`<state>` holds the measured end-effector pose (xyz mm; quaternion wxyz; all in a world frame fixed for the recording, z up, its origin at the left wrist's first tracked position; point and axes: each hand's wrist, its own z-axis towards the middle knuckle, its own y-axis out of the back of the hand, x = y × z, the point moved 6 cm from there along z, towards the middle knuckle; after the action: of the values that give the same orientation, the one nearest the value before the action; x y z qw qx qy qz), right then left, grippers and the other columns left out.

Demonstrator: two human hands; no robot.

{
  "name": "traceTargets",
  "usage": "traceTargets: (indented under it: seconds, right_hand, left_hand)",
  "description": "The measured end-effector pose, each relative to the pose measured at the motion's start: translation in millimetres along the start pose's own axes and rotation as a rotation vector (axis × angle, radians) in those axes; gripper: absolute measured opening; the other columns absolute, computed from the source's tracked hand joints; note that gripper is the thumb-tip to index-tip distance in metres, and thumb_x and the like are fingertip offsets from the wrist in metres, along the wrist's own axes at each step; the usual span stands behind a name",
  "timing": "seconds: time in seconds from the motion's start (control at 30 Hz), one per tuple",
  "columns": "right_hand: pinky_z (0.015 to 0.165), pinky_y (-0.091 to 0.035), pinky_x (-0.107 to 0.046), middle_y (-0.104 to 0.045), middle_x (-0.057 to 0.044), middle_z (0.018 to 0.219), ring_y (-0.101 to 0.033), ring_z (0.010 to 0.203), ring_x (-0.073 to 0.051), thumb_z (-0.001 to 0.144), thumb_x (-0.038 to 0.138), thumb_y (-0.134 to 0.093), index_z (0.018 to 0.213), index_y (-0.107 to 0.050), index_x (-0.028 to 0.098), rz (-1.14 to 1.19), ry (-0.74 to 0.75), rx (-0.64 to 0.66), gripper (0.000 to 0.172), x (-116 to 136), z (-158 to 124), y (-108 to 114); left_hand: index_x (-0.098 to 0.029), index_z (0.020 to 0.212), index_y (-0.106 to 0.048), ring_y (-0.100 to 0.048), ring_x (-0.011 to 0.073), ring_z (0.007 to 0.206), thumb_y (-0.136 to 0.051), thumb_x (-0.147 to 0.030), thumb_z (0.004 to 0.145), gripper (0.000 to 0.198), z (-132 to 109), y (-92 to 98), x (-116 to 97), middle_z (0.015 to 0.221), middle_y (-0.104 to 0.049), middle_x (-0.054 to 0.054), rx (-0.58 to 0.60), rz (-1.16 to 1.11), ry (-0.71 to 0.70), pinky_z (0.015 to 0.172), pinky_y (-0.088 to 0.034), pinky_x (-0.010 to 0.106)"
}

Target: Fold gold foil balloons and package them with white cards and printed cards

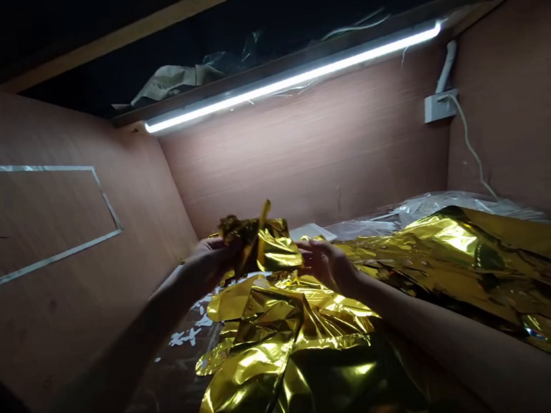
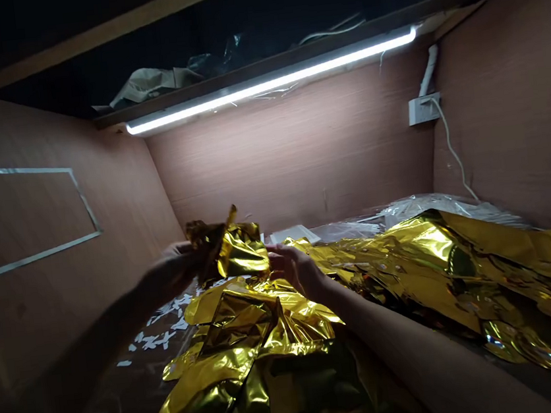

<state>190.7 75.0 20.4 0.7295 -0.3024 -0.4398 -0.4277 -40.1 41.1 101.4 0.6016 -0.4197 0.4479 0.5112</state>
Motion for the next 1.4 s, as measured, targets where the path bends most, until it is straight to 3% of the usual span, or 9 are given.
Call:
traceTargets:
  seconds: [0.1,0.23,0.4,0.53,0.73,0.83,1.03,1.17,1.4]
  right_hand:
    - [0.076,-0.055,-0.035,-0.071,-0.009,0.093,-0.067,0.088,-0.024,0.079,0.054,-0.072,0.099,-0.067,0.018,0.158,-0.121,-0.054,0.042,-4.7,-0.1,4.0]
    - [0.06,-0.052,-0.028,-0.069,-0.005,0.077,-0.063,0.064,-0.015,0.061,0.035,-0.092,0.086,-0.069,0.013,0.08,-0.231,-0.021,0.04,-12.2,-3.9,6.4]
    - [0.054,-0.051,-0.026,-0.07,-0.005,0.07,-0.062,0.061,-0.015,0.059,0.025,-0.091,0.078,-0.072,0.013,-0.11,-0.24,-0.045,0.029,-20.0,-3.5,10.8]
    - [0.058,-0.054,-0.028,-0.074,-0.006,0.076,-0.068,0.07,-0.02,0.06,0.026,-0.09,0.086,-0.075,0.013,-0.239,-0.196,-0.09,0.033,-26.6,-3.6,15.5]
    - [0.058,-0.053,-0.027,-0.077,-0.008,0.082,-0.069,0.071,-0.02,0.062,0.028,-0.085,0.089,-0.077,0.012,-0.394,-0.201,-0.117,0.032,-40.0,-4.2,19.5]
    - [0.058,-0.052,-0.026,-0.076,-0.006,0.082,-0.068,0.072,-0.019,0.063,0.026,-0.083,0.088,-0.076,0.014,-0.431,-0.164,-0.127,0.028,-40.4,-5.0,17.0]
    - [0.06,-0.051,-0.027,-0.074,-0.005,0.083,-0.065,0.072,-0.018,0.07,0.031,-0.08,0.088,-0.072,0.015,-0.317,-0.146,-0.125,0.025,-35.1,-5.5,12.1]
    - [0.062,-0.05,-0.03,-0.068,-0.005,0.072,-0.062,0.069,-0.019,0.085,0.055,-0.068,0.083,-0.07,0.016,-0.213,-0.18,-0.129,0.039,-28.8,-5.4,14.4]
    - [0.055,-0.044,-0.027,-0.061,-0.001,0.062,-0.053,0.058,-0.014,0.08,0.061,-0.074,0.074,-0.067,0.017,-0.174,-0.234,0.032,0.045,-26.9,-10.3,3.4]
  left_hand:
    - [-0.006,0.077,-0.079,-0.062,0.0115,0.058,-0.099,-0.032,0.058,0.038,-0.1,-21.6,49.3,0.072,-0.073,0.009,0.085,-0.033,0.111,0.051,-0.048,0.02]
    - [-0.008,0.083,-0.079,-0.057,0.0089,0.056,-0.099,-0.037,0.058,0.043,-3.6,-32.3,78.6,0.073,-0.071,0.007,0.149,-0.008,0.214,0.047,-0.042,0.019]
    - [-0.009,0.069,-0.073,-0.05,0.0072,0.05,-0.093,-0.04,0.067,0.038,-2.3,-33.8,86.3,0.061,-0.062,0.003,0.191,0.206,0.284,0.045,-0.038,0.019]
    - [-0.012,0.082,-0.074,-0.061,0.013,0.059,-0.092,-0.044,0.067,0.039,0.4,-38.0,91.9,0.073,-0.07,0.005,0.205,0.371,0.255,0.047,-0.042,0.02]
    - [-0.014,0.093,-0.073,-0.057,0.0094,0.052,-0.093,-0.039,0.067,0.041,-3.1,-43.1,118.2,0.074,-0.07,0.003,0.148,0.244,0.249,0.043,-0.037,0.019]
    - [-0.013,0.089,-0.074,-0.065,0.0136,0.06,-0.095,-0.032,0.065,0.037,-11.3,-53.9,129.2,0.077,-0.073,0.006,0.179,0.079,0.274,0.054,-0.05,0.023]
    - [-0.011,0.101,-0.079,-0.075,0.0281,0.077,-0.097,-0.024,0.059,0.047,-22.8,-63.3,134.8,0.098,-0.079,0.017,0.149,-0.037,0.336,0.072,-0.063,0.04]
    - [-0.009,0.106,-0.079,-0.076,0.0296,0.08,-0.097,-0.025,0.06,0.051,-20.4,-56.9,135.9,0.099,-0.079,0.019,0.126,0.01,0.3,0.074,-0.063,0.04]
    - [-0.012,0.097,-0.079,-0.074,0.0268,0.071,-0.093,-0.028,0.065,0.038,-21.8,-54.5,132.6,0.09,-0.079,0.015,0.091,0.052,0.281,0.067,-0.061,0.038]
